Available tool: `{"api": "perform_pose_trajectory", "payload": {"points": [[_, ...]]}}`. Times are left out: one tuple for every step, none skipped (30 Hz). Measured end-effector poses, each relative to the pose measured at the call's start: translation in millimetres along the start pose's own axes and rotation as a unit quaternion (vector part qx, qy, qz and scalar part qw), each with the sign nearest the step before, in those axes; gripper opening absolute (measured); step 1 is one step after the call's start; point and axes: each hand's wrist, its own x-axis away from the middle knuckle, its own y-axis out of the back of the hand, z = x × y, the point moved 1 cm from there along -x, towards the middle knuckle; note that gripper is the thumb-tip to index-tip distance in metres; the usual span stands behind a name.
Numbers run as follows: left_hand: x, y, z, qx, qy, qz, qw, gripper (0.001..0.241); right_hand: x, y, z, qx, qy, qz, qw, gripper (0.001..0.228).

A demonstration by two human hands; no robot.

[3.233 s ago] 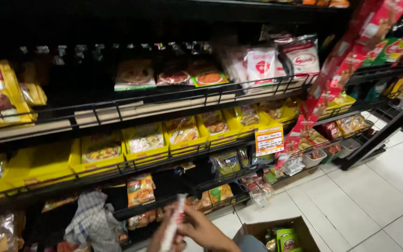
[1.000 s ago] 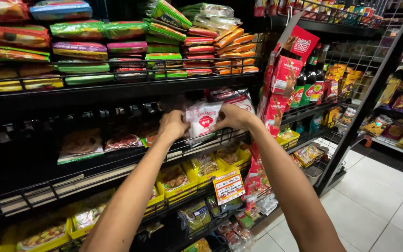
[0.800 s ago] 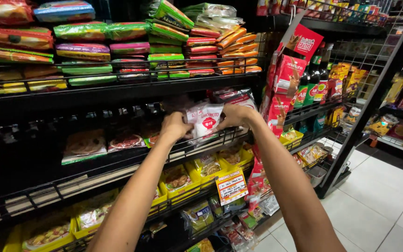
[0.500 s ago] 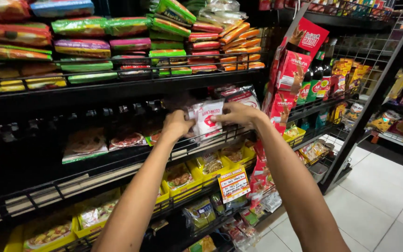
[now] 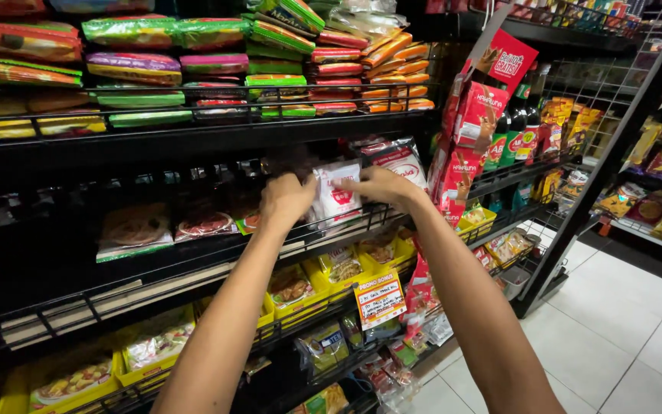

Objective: Clean grocery store shelves with a cloth and scan product barcodes using a handheld scanner.

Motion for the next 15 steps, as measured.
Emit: {"api": "perform_pose_trajectory", "payload": {"points": [[4.2,5.1,-3.2,0.025,0.02,-0.014,0.999,0.066,0.8,0.2,2.7,-0.015,-0.008,-0.006,1.0,0.079],[9.2,9.8,-5.4,0.05,0.042,-0.027,0.998,0.071,1.7,-0.9,5.0,-0.031,-0.016,-0.012,0.999,0.084],[11.5,12.5,-7.1,0.051,0.042,-0.027,0.997,0.071,-0.3,-2.2,4.6,-0.03,-0.015,-0.011,0.999,0.084],[13.7,15.4,-9.4,0.069,0.039,-0.036,0.996,0.075,-1.8,-3.1,3.6,-0.004,-0.027,-0.026,0.999,0.087],[15.9,18.1,-11.7,0.087,0.036,-0.045,0.995,0.079,-3.3,-3.9,2.5,0.022,-0.038,-0.041,0.998,0.09],[22.3,24.2,-15.4,0.087,0.036,-0.045,0.995,0.079,-6.1,-6.3,1.2,0.023,-0.038,-0.041,0.998,0.09],[28.7,29.5,-19.5,0.047,0.022,-0.009,0.999,0.083,-8.8,-8.3,-0.2,0.056,-0.045,-0.06,0.996,0.091],[34.9,34.9,-23.9,0.008,0.007,0.027,1.0,0.09,-11.5,-9.7,-1.6,0.089,-0.051,-0.079,0.992,0.093],[33.0,32.7,-22.8,0.009,0.007,0.027,1.0,0.09,-20.7,-12.2,-10.7,0.09,-0.051,-0.08,0.991,0.093],[31.5,29.9,-21.2,0.007,0.016,0.037,0.999,0.08,-29.4,-14.8,-20.3,0.109,-0.056,-0.101,0.987,0.092],[30.0,26.8,-19.8,0.006,0.026,0.048,0.999,0.07,-38.1,-17.4,-30.0,0.129,-0.062,-0.123,0.982,0.091],[21.3,17.6,-11.9,0.006,0.026,0.05,0.998,0.07,-42.0,-20.4,-37.0,0.129,-0.063,-0.122,0.982,0.091],[12.7,8.8,-4.1,0.018,0.025,0.023,0.999,0.063,-45.6,-23.2,-43.0,0.142,-0.018,-0.139,0.98,0.084],[4.0,0.6,3.3,0.03,0.023,-0.003,0.999,0.056,-49.3,-25.5,-48.4,0.154,0.028,-0.157,0.975,0.078],[1.6,-1.5,6.5,0.03,0.023,-0.002,0.999,0.056,-49.2,-27.9,-49.8,0.153,0.026,-0.157,0.975,0.078]]}}
